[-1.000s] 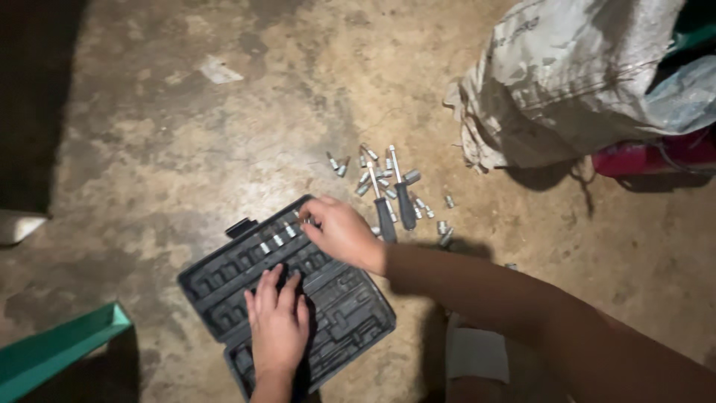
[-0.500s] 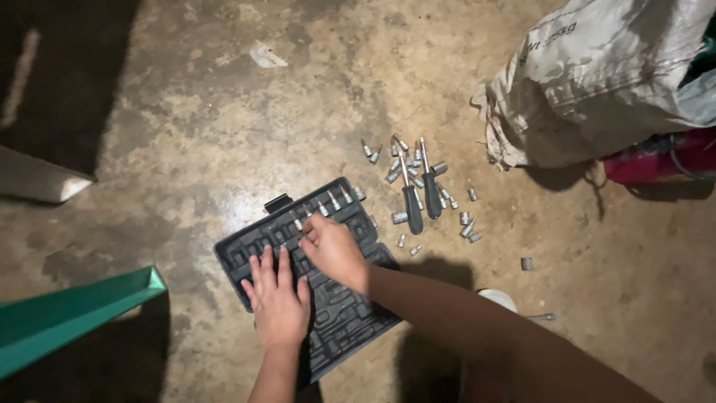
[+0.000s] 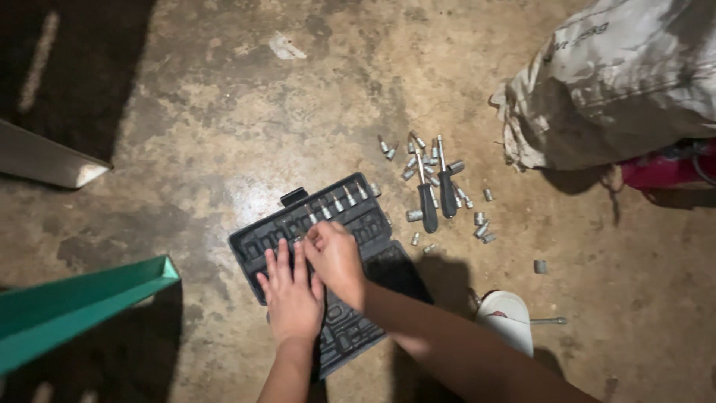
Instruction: The person sits on the floor and organizes a set of metal socket bits and two screwdrivers. They pick up the items from the floor and place them into the designated slots of a black plastic toolbox case.
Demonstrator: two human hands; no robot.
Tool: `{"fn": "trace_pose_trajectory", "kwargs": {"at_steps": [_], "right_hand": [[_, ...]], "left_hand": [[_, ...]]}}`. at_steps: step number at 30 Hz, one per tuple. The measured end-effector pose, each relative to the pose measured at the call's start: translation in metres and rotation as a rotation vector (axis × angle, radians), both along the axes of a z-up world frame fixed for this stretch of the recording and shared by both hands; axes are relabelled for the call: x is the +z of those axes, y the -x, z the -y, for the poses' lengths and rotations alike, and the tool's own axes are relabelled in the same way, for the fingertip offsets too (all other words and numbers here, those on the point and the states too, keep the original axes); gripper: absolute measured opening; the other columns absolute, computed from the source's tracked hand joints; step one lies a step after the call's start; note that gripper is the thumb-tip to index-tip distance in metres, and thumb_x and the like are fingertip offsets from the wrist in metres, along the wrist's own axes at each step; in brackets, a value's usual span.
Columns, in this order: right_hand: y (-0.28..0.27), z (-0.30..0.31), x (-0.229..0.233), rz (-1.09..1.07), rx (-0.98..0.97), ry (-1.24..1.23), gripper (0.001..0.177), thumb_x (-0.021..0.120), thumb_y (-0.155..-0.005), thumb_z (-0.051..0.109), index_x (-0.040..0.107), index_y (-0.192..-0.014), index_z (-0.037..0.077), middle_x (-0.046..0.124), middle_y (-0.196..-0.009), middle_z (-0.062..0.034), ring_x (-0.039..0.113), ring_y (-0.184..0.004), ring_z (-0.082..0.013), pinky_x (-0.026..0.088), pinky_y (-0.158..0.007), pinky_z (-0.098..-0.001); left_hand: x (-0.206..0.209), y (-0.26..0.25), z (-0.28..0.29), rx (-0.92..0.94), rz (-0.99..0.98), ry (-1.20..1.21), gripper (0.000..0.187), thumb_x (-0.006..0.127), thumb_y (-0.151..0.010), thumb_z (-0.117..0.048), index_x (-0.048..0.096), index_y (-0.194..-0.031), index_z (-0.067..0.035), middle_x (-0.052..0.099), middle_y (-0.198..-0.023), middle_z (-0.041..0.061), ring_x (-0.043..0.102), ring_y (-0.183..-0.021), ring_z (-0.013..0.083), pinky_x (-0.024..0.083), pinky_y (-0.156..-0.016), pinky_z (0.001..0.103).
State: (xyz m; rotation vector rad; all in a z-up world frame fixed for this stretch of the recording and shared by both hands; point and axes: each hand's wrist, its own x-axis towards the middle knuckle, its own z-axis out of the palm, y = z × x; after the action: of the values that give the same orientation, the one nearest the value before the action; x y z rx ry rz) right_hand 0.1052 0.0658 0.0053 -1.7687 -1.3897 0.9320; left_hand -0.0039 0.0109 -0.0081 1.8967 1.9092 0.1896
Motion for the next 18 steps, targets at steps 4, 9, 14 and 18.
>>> {"fn": "trace_pose_trajectory", "kwargs": {"at_steps": [4,9,14,18], "right_hand": [[0.004,-0.014,0.005,0.131,0.032,-0.084,0.013,0.077,-0.084,0.015,0.071,-0.09,0.006,0.07,-0.089,-0.0138,0.07,-0.082,-0.0329,0.057,-0.071,-0.0422],[0.01,-0.022,0.003,0.318,0.079,-0.125,0.014,0.079,-0.082,0.022,0.074,-0.089,0.01,0.069,-0.088,-0.0138,0.066,-0.088,-0.0365,0.053,-0.078,-0.048],[0.0,-0.016,-0.002,0.398,0.206,-0.265,0.013,0.077,-0.084,0.022,0.075,-0.093,0.012,0.071,-0.097,-0.0055,0.064,-0.096,-0.0291,0.052,-0.082,-0.0424],[-0.015,-0.01,-0.003,0.595,0.359,-0.392,0.029,0.072,-0.083,0.02,0.078,-0.111,0.012,0.072,-0.109,-0.0002,0.063,-0.099,-0.0224,0.046,-0.082,-0.0395]], "left_hand": [[0.002,0.001,0.0,0.002,0.005,0.023,0.07,0.06,-0.091,-0.034,0.039,-0.154,-0.015,0.025,-0.166,0.009,0.017,-0.154,0.0345,0.017,-0.121,0.058],[0.003,0.001,-0.002,-0.026,-0.037,0.077,0.071,0.06,-0.089,-0.034,0.038,-0.154,-0.015,0.022,-0.167,0.008,0.014,-0.155,0.033,0.017,-0.122,0.056],[0.005,0.001,-0.003,-0.024,-0.026,0.075,0.07,0.059,-0.091,-0.037,0.037,-0.154,-0.015,0.022,-0.167,0.008,0.015,-0.155,0.0334,0.018,-0.121,0.056],[0.007,0.0,-0.002,-0.021,-0.026,0.056,0.069,0.058,-0.092,-0.037,0.037,-0.155,-0.016,0.023,-0.166,0.008,0.015,-0.154,0.0337,0.018,-0.121,0.056]]}}
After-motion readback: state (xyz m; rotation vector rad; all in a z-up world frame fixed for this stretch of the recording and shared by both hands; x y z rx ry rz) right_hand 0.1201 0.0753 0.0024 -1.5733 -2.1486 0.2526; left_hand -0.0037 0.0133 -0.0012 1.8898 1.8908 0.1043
